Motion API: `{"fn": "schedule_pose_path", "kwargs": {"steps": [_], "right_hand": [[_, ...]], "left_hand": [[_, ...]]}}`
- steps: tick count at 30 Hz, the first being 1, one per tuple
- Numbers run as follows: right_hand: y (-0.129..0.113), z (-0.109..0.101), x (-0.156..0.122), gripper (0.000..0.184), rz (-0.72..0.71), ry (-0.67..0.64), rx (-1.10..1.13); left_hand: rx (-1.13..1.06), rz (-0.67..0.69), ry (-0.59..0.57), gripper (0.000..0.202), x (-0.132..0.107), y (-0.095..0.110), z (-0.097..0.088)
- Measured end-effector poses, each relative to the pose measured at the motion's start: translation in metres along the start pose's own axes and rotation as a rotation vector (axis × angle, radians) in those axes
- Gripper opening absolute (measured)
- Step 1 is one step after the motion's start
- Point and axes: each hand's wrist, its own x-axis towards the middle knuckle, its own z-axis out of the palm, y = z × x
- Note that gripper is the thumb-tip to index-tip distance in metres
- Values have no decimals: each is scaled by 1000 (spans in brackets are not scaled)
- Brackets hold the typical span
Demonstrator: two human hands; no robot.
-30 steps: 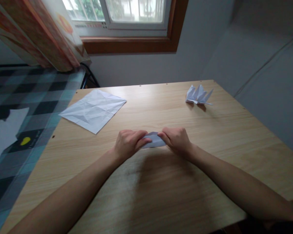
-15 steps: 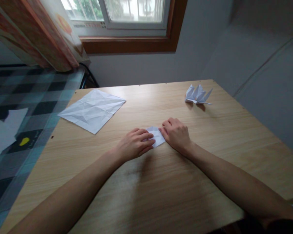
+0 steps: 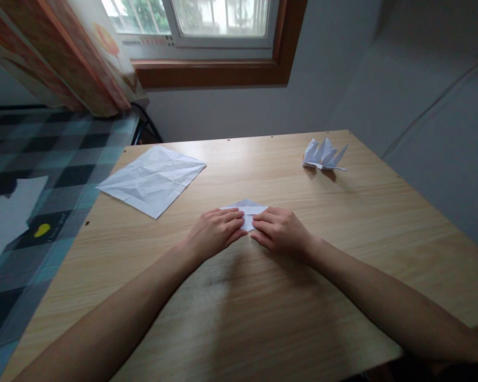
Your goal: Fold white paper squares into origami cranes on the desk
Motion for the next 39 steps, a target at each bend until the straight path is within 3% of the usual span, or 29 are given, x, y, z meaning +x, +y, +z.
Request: {"fn": "schedule_pose_path", "kwargs": {"steps": [9, 16, 21, 24, 31, 39], "right_hand": [[4, 3, 0, 30, -18, 25, -79], [2, 7, 5, 22, 229, -50, 16], [2, 6, 6, 10, 334, -78, 83], [2, 7, 5, 8, 286, -44, 47], [4, 8, 2, 22, -45, 20, -94], [7, 3, 1, 23, 3, 40, -112]], "left_hand": [[-54, -48, 49, 23, 0, 0, 1], [-107, -143, -17, 30, 3, -2, -1], [-121, -236, -10, 23, 3, -4, 1], [-111, -197, -10, 22, 2, -4, 2], [-93, -89, 5, 24, 1, -3, -1], [-89, -110, -46, 23, 1, -1, -4]]}}
